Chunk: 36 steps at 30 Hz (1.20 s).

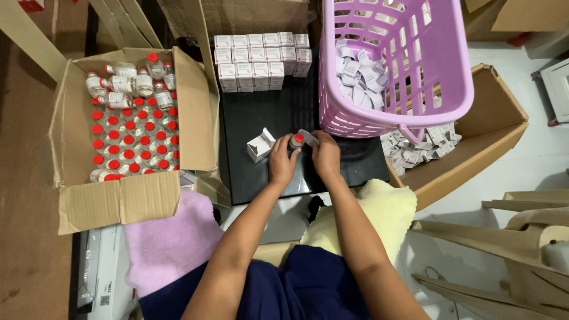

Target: The person sits on the floor and repeatedly picks small bottles with red caps from a cardboard box, places them into small white boxes, and stacks the closed boxes on the table. The person also handles white paper inserts, placing them into a pink basket.

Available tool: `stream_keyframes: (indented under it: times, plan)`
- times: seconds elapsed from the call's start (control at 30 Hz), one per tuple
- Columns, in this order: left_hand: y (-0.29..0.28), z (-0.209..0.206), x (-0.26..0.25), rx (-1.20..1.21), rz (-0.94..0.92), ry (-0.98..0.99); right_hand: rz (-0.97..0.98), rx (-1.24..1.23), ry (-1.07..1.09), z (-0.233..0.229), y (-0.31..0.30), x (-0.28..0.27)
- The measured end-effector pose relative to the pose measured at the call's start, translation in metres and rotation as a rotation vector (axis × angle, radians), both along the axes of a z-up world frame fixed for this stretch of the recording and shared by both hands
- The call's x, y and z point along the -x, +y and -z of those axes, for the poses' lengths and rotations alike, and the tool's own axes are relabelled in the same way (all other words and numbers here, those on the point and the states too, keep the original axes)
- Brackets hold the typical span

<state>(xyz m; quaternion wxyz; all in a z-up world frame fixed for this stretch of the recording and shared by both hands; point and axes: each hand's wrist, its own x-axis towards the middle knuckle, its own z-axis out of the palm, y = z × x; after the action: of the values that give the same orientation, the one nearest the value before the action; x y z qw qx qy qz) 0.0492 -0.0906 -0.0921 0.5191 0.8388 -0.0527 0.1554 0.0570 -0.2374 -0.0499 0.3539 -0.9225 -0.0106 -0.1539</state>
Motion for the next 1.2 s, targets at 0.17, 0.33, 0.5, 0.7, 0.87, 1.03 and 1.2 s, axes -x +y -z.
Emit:
stream_keyframes:
  times: [0.17,0.33,0.5,0.7,0.87,1.03,1.2]
  plan:
    - [0.000,0.001,0.004,-0.028,-0.008,0.017,-0.063,-0.030,-0.071,0.008,0.005,-0.005]
    - [-0.004,0.007,0.000,-0.014,-0.057,0.057,-0.092,-0.034,0.020,0.004,0.011,-0.002]
    - [-0.002,0.010,0.002,-0.031,-0.033,0.023,-0.090,-0.004,-0.008,0.001,0.007,0.000]
    - [-0.002,0.007,0.002,-0.031,-0.051,0.061,-0.063,0.000,0.021,-0.002,0.003,0.000]
    - [0.000,-0.001,0.005,0.068,0.073,0.073,-0.065,-0.013,-0.010,-0.004,0.003,-0.001]
    - [0.003,-0.012,0.008,-0.132,0.027,-0.087,-0.095,-0.031,-0.022,-0.003,0.000,-0.003]
    - [0.002,-0.001,0.005,-0.112,0.083,-0.060,-0.130,-0.053,-0.027,0.005,-0.001,-0.004]
